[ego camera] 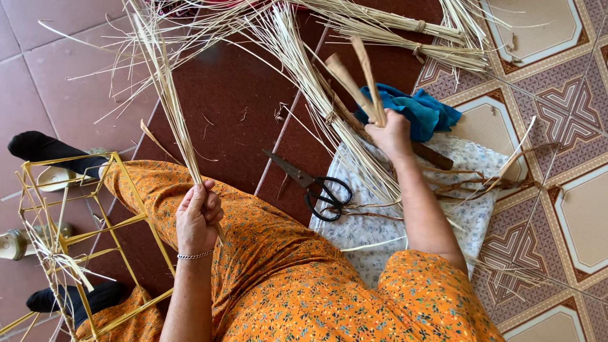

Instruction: The person sits on the floor and weaves thin bamboo strips into a rectangular frame, using shears to trim excess material. They gather additional strips from a nearby pile and continue weaving them into the structure.

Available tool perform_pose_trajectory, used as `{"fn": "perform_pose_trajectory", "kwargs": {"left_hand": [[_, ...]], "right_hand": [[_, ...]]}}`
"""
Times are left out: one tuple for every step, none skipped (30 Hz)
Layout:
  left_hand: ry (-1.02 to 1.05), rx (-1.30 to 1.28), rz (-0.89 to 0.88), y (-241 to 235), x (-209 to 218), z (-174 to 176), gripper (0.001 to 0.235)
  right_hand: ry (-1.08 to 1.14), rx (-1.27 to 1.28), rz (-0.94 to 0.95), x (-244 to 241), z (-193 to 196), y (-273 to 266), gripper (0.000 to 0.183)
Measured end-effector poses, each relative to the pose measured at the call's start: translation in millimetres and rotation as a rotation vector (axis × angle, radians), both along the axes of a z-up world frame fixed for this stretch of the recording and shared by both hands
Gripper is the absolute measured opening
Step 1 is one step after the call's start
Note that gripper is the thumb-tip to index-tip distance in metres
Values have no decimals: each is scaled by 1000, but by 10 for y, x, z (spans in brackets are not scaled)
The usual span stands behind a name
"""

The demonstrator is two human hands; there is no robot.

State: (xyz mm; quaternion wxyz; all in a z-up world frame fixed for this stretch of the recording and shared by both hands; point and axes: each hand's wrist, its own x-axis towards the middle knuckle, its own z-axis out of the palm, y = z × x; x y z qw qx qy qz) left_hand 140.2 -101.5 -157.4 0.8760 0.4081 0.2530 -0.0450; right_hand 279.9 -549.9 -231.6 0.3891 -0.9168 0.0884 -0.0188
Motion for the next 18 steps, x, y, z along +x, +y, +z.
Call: {"fn": "perform_pose_trajectory", "kwargs": {"left_hand": [[12,6,1,-19,-6,-2,26],[22,13,5,-27,-1,-1,26],[24,22,4,-27,2,1,26],[28,30,6,-21,-22,4,26],[33,38,7,-11,-46,3,26],[28,35,10,1,-63,-3,25],[24,32,12,14,-79,-9,25],[16,27,12,19,-80,-20,25],[15,15,14,22,-82,-30,25],[13,1,15,13,-71,-46,25],[11,-13,16,3,-63,-61,25],[11,-10,12,-5,-53,-74,25],[12,-7,9,-12,-45,-88,25],[13,-5,10,-21,-50,-105,25],[23,-6,15,-25,-59,-120,25],[31,-4,20,-17,-68,-127,25],[40,-2,26,-6,-69,-135,25],[42,-8,31,17,-72,-138,25]], "right_hand": [[-24,-213,-15,9,-77,55,17],[-63,-264,36,2,-143,91,18],[-102,-316,87,-22,-204,129,19],[-138,-367,140,-47,-261,167,20],[-188,-419,155,-61,-312,197,19],[-236,-471,169,-76,-358,215,18],[-284,-524,182,-86,-396,221,18],[-287,-554,192,-68,-423,215,14],[-289,-584,201,-32,-450,219,10],[-292,-616,210,4,-468,206,7],[-300,-632,244,26,-479,195,8],[-312,-647,281,65,-478,195,9],[-324,-661,318,92,-466,197,10],[-309,-625,304,100,-442,193,12],[-295,-589,290,80,-399,174,13],[-281,-550,277,59,-340,170,15],[-266,-465,255,33,-258,153,15],[-249,-378,234,-11,-159,129,15]]}}
